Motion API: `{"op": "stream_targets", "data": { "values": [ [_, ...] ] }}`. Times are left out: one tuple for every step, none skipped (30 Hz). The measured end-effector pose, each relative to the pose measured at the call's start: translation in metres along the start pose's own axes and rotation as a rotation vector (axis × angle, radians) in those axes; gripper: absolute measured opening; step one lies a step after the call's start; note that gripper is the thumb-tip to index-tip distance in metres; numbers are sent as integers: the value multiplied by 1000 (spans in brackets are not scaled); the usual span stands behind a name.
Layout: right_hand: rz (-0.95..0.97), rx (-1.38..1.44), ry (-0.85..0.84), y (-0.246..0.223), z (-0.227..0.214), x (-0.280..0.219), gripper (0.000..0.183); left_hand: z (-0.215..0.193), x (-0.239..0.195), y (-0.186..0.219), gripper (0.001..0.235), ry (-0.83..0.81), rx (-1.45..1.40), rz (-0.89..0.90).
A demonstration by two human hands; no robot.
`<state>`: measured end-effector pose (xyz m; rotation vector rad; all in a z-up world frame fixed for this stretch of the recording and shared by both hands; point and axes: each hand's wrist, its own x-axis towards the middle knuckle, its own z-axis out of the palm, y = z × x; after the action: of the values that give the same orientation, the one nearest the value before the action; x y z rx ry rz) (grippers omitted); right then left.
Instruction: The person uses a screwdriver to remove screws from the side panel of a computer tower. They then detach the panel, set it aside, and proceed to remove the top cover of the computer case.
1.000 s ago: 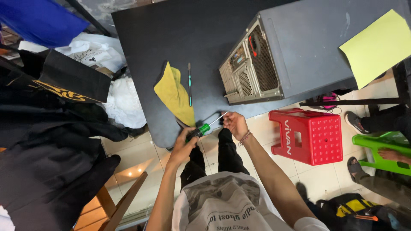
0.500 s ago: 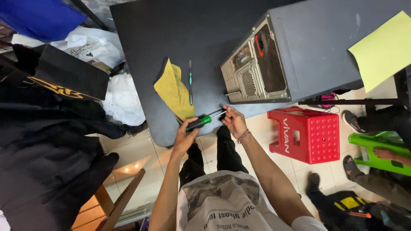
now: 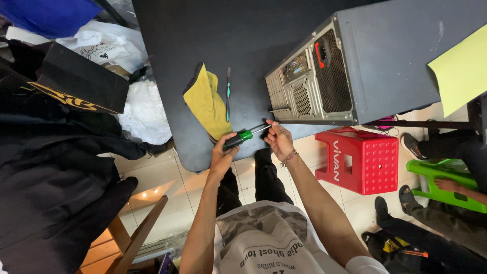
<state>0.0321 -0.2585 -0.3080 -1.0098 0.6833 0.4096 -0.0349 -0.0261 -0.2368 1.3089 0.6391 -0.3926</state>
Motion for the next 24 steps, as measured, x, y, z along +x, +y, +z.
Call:
{"op": "stream_targets", "data": {
  "values": [
    [2,-1,1,0,0,0,27,0,0,0,51,1,0,-2],
    [1,5,3,0,-1,0,27,1,1,0,51,-3,-18,1],
    [-3,11,3,0,0,1,26,1,2,1,52,-8,-34,5],
    [-2,12,3,0,0,2,26,1,3,1,52,-8,-34,5],
    [10,25,8,0,-1,3,26,0,3,0,52,-4,-35,13],
    [21,38,13,1,-2,3,25,0,3,-1,51,0,-36,21],
    [21,40,15,4,-4,4,25,-2,8,-5,51,-1,-34,20],
    [20,25,13,6,-5,5,25,-4,12,-8,51,3,-19,24],
    [20,8,11,9,-8,6,26,-5,16,-12,51,9,-6,27],
    [20,8,13,8,-7,6,26,-5,16,-8,51,8,-6,25],
    [14,-5,12,9,-6,4,26,-6,15,-4,51,12,4,30],
    [8,-18,12,9,-5,3,27,-7,13,-1,51,17,15,35],
    [7,-18,10,11,-7,5,27,-6,13,1,51,17,15,36],
    [3,-24,13,13,-9,7,27,-6,13,2,49,23,55,49],
    [-1,-30,17,15,-12,8,27,-6,12,3,47,29,94,61],
    [-1,-30,17,14,-13,8,27,-5,15,0,47,29,94,60],
    [0,-32,17,14,-14,8,27,-4,17,-4,48,34,131,71],
    [1,-33,16,15,-16,7,26,-4,19,-7,48,39,167,83],
    [0,-34,14,14,-15,8,26,-4,21,-9,48,40,166,84],
    [3,-40,19,13,-15,9,26,-3,23,-12,48,45,178,92],
    [10,-44,26,14,-16,6,26,-3,23,-15,47,50,190,95],
    [12,-44,28,13,-15,6,26,-2,21,-11,47,50,191,92],
    [11,-42,26,13,-14,6,25,-2,20,-8,47,44,160,93],
    [10,-41,24,13,-13,6,25,-3,18,-4,47,38,129,94]
  ]
}}
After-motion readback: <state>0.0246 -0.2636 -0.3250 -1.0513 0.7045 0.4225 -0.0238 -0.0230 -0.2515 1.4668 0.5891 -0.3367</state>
